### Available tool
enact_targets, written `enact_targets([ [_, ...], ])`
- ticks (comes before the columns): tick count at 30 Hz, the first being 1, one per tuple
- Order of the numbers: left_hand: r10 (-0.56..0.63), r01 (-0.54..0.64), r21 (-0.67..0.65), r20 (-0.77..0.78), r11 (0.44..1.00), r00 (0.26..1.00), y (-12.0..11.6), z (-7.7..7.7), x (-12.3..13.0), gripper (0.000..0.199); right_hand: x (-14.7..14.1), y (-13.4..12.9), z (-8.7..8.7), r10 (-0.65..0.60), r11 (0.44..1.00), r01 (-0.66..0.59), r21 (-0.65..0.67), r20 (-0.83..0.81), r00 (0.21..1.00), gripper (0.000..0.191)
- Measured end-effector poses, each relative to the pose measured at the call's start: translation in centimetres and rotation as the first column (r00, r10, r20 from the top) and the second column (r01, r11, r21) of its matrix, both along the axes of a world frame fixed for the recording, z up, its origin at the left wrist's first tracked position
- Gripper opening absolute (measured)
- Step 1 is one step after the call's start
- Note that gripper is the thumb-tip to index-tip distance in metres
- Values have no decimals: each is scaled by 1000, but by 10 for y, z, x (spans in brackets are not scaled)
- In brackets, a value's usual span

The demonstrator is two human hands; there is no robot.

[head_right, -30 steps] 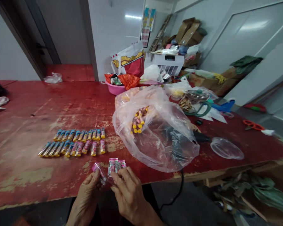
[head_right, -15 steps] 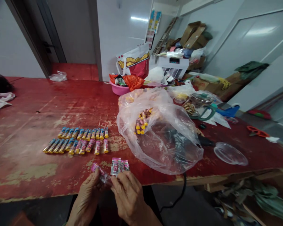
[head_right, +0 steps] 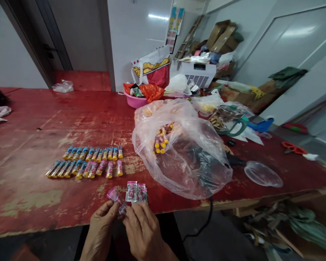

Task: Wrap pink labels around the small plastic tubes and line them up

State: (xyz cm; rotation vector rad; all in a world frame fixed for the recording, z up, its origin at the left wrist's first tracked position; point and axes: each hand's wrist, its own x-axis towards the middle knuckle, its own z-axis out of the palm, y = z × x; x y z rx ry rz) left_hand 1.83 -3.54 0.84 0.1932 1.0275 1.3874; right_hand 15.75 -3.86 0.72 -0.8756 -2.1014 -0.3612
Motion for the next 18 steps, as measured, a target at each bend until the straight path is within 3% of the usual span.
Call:
enact_targets([
  [4,-83,84,45,-20,995,996,-3,2,2,30,-12,1,0,-80,996,73,-48,-149,986,16],
  [8,-197,194,77,29,978,980,-6,8,2,31,-10,6,17,26,970,-95,-225,-290,957,16],
  [12,-184,178,118,48,977,982,-4,12,-4,24,13,6,37,147,831,-308,-463,-352,924,37],
  [14,-206,196,135,59,971,977,-3,13,-6,22,21,5,41,168,783,-361,-506,-386,907,31],
  [16,-255,242,160,69,957,964,-4,15,-6,25,24,3,41,174,792,-380,-479,-420,891,25],
  [18,-302,287,180,62,941,951,-6,17,-5,27,20,0,39,175,834,-364,-413,-429,886,26],
])
